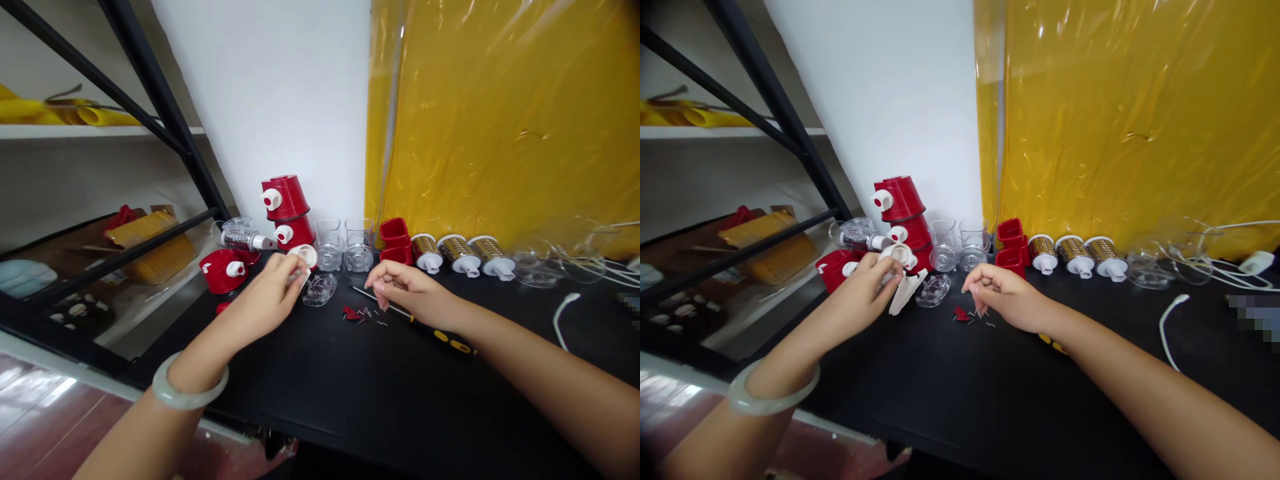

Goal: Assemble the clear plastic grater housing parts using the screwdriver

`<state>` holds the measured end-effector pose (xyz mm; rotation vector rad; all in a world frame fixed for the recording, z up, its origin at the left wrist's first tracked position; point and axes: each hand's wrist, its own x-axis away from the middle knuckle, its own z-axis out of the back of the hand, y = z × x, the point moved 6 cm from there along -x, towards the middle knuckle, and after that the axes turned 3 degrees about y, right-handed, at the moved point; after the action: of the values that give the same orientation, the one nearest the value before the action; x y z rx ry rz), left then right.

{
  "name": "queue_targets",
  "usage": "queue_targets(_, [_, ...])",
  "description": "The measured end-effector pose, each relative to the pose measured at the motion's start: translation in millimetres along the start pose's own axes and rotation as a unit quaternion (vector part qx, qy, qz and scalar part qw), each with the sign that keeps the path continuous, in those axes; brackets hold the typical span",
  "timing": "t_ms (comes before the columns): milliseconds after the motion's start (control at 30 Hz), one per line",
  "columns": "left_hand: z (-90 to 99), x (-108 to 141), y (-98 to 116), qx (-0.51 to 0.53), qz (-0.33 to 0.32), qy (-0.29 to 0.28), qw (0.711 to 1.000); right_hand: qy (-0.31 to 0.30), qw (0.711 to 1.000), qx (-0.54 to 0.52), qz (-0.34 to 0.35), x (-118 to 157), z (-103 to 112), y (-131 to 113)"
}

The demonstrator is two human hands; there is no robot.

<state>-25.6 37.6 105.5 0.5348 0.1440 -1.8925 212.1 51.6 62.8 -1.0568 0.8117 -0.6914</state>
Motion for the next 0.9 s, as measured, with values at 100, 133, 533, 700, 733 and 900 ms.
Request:
queue_targets(100, [-13.5,-4.6,22.6,0.175,-0.041,-0.081,0.98,0.042,0.998,0.035,0.038,1.7,2.6,-3.4])
queue_targets(133, [-22.2,-6.4,28.4,0.22,-0.032,-0.111,0.969,0.061,0.994,0.061,0.063,2.6,4.0,-6.0])
queue_targets(533, [-93.4,-9.9,60.4,0.445,-0.001,-0.273,0.853,0.053,0.868,0.439,0.228,6.1,-16.7,-6.6])
queue_targets(700, [-93.5,-0.9,64.7,0.428,-0.006,-0.291,0.856,0.003,0.796,0.553,0.246,7.2,-38.2,4.2])
queue_targets(733, [-93.7,-0.1,65.3,0.43,-0.007,-0.289,0.855,-0.003,0.782,0.569,0.256,7.7,-41.4,5.1])
queue_targets(900, [-102.4,3.3,64.5,0.423,-0.013,-0.312,0.85,0.017,0.741,0.592,0.316,9.9,-48.5,5.8])
